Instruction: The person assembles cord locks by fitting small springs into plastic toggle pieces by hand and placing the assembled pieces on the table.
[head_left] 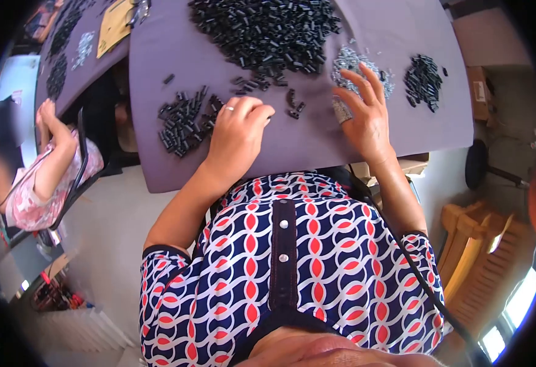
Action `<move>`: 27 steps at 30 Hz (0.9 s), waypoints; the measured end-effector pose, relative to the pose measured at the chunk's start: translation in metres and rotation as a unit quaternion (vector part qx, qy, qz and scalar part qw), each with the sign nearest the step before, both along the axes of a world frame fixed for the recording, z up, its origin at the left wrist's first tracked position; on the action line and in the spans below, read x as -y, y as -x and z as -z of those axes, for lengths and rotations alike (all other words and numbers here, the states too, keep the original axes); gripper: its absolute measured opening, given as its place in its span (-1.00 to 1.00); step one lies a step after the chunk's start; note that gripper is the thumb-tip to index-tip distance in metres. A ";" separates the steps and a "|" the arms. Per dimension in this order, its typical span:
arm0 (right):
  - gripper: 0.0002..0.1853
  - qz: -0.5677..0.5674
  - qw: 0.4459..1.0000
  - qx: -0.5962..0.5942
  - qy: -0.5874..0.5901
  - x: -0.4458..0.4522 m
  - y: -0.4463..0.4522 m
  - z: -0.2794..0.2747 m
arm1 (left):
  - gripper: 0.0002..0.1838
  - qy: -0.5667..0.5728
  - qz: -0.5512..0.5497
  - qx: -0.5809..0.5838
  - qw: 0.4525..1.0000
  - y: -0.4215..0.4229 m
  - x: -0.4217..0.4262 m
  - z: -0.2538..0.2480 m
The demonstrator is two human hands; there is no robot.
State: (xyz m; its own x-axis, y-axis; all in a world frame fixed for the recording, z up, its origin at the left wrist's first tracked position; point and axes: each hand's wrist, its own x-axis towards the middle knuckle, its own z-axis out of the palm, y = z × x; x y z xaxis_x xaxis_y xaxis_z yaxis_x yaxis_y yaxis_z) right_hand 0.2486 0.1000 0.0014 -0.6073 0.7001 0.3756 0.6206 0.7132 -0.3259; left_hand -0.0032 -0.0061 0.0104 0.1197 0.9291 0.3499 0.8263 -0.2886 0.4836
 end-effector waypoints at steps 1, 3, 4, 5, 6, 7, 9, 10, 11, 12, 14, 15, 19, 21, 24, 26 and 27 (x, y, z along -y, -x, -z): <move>-0.45 0.030 0.999 0.013 0.006 0.002 -0.007 -0.001 | -0.82 -0.003 0.001 0.024 1.000 0.000 0.003 -0.001; -0.43 0.028 0.999 0.032 -0.002 0.010 -0.017 0.001 | -0.81 -0.009 0.000 0.051 0.999 -0.004 0.007 -0.002; -0.41 0.020 0.999 0.045 -0.007 0.015 -0.021 0.003 | -0.81 0.000 0.000 0.091 0.996 -0.004 0.009 -0.002; -0.38 0.005 0.998 0.058 0.020 0.021 -0.025 0.005 | -0.81 0.010 0.001 0.129 0.992 -0.004 0.010 -0.002; -0.38 0.005 0.998 0.059 0.018 0.026 -0.025 0.002 | -0.81 0.009 0.000 0.130 0.992 -0.005 0.010 -0.002; -0.40 0.016 0.998 0.059 0.025 0.030 -0.024 -0.001 | -0.83 0.016 0.009 0.164 0.986 -0.006 0.010 -0.001; -0.45 0.036 0.998 0.041 0.032 0.032 -0.020 -0.006 | -0.85 0.024 0.017 0.198 0.980 -0.009 0.014 0.003; -0.45 0.036 0.998 0.041 0.032 0.030 -0.019 -0.004 | -0.86 0.078 0.016 0.245 0.966 -0.011 0.016 0.005; -0.45 0.034 0.998 0.053 0.015 0.026 -0.018 -0.003 | -0.88 0.131 0.016 0.290 0.948 -0.012 0.017 0.005; -0.46 0.031 0.997 0.065 -0.001 0.023 -0.016 -0.001 | -0.88 0.130 0.016 0.290 0.948 -0.014 0.016 0.004; -0.51 0.025 0.998 0.051 -0.002 0.017 -0.012 0.002 | -0.88 0.208 0.005 0.421 0.883 -0.019 0.016 0.002; -0.54 0.023 0.999 0.045 0.002 0.015 -0.011 0.002 | -0.88 0.232 0.003 0.464 0.855 -0.018 0.017 0.003; -0.66 0.035 0.999 0.021 0.013 0.002 0.001 0.002 | -0.87 0.307 -0.008 0.563 0.767 -0.014 0.017 0.007; -0.74 0.037 0.999 0.011 0.020 -0.004 0.007 0.001 | -0.85 0.322 -0.014 0.562 0.762 -0.012 0.018 0.005; -0.75 0.028 0.999 0.039 0.020 -0.007 0.008 -0.001 | -0.80 0.319 -0.002 0.570 0.758 -0.012 0.018 0.006; -0.73 0.029 0.997 0.066 -0.015 -0.005 0.009 0.000 | -0.80 0.319 -0.006 0.564 0.762 -0.014 0.019 0.007; -0.73 0.029 0.997 0.066 -0.014 -0.003 0.008 0.000 | -0.80 0.318 -0.011 0.558 0.766 -0.014 0.019 0.008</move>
State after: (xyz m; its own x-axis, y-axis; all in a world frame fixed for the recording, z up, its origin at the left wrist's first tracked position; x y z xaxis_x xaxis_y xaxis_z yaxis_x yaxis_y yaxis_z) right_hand 0.2410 0.1029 0.0015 -0.6109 0.7260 0.3156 0.6978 0.6822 -0.2185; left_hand 0.0111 -0.0254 0.0027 0.0576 0.9515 -0.3024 -0.2036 0.3077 0.9294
